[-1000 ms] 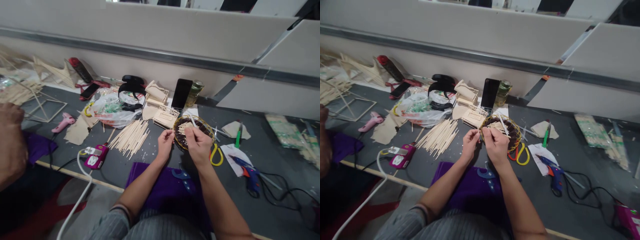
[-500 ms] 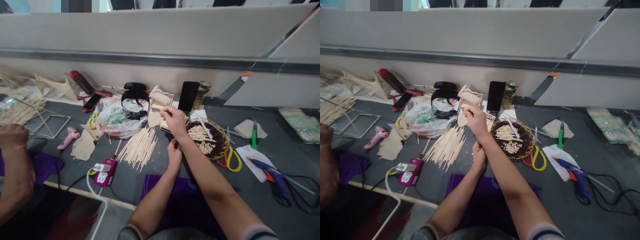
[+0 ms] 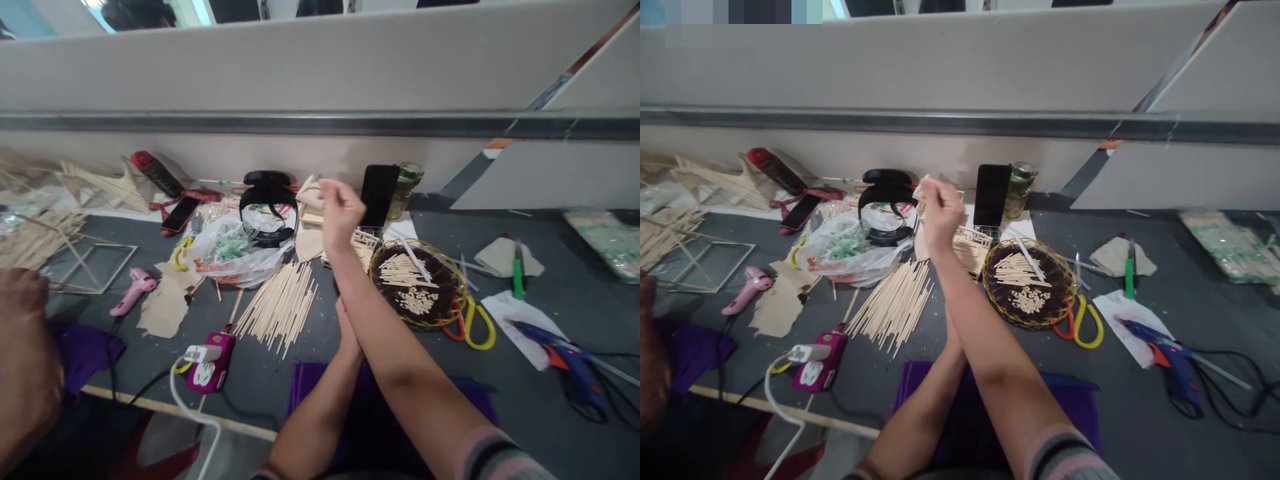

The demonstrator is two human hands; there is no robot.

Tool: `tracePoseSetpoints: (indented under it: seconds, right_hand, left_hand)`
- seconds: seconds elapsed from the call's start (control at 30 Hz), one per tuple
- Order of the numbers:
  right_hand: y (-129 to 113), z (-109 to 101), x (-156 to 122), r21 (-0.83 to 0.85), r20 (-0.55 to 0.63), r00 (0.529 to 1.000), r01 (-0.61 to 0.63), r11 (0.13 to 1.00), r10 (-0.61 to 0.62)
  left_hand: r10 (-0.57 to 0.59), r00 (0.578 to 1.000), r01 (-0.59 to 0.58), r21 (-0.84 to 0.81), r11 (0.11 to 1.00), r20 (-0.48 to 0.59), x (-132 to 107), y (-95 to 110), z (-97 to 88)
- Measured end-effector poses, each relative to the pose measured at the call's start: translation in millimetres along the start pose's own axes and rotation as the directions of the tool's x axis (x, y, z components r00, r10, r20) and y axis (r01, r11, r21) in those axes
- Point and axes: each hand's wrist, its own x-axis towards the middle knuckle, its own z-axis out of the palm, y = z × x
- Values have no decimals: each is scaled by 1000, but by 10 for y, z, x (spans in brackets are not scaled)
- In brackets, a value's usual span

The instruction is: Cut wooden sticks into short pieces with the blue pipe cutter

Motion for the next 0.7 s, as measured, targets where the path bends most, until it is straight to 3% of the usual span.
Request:
tracePoseSetpoints:
  seconds: [0.03, 0.07, 0.1, 0.17, 0.2, 0.3, 0.4, 0.53, 0.63, 0.7]
  right_hand:
    - [56, 154, -47, -17, 168, 986, -14, 1000, 17]
    - [108, 293, -100, -43, 371, 928, -32, 999, 46]
    - [154, 407, -153, -78, 559, 825, -51, 996, 86]
    - [224, 537, -242, -89, 646, 756, -60, 994, 104]
    - [246, 547, -268, -93, 652, 750, -71, 993, 114]
    - [259, 381, -276, -63, 584, 796, -148, 987, 156]
    - [162, -4, -262, 34, 537, 820, -253, 967, 196]
    - [-131, -750, -378, 81, 445, 870, -277, 957, 214]
    - [-332, -1406, -559, -47, 321, 917, -234, 971, 237]
    - [-381, -1830, -705, -190, 263, 933, -202, 961, 248]
  left_hand:
    - [9, 1000, -9, -18, 1000, -25, 6, 5, -33]
    - [28, 998, -30, -41, 999, -51, 11, 10, -62]
    - [47, 996, -52, -60, 997, -70, 13, 14, -82]
    - [69, 994, -76, -75, 994, -81, 20, 18, -98]
    - [76, 993, -82, -75, 994, -86, 25, 16, -94]
    - [85, 991, -92, -62, 994, -103, 47, -12, -46]
    - [119, 989, -122, -31, 992, -87, 62, -44, 18]
    - [210, 978, -210, 24, 977, -2, 30, -23, 70]
    - [242, 968, -246, 54, 968, 74, -20, 38, 90]
    - [182, 976, -190, 58, 980, 122, -44, 73, 102]
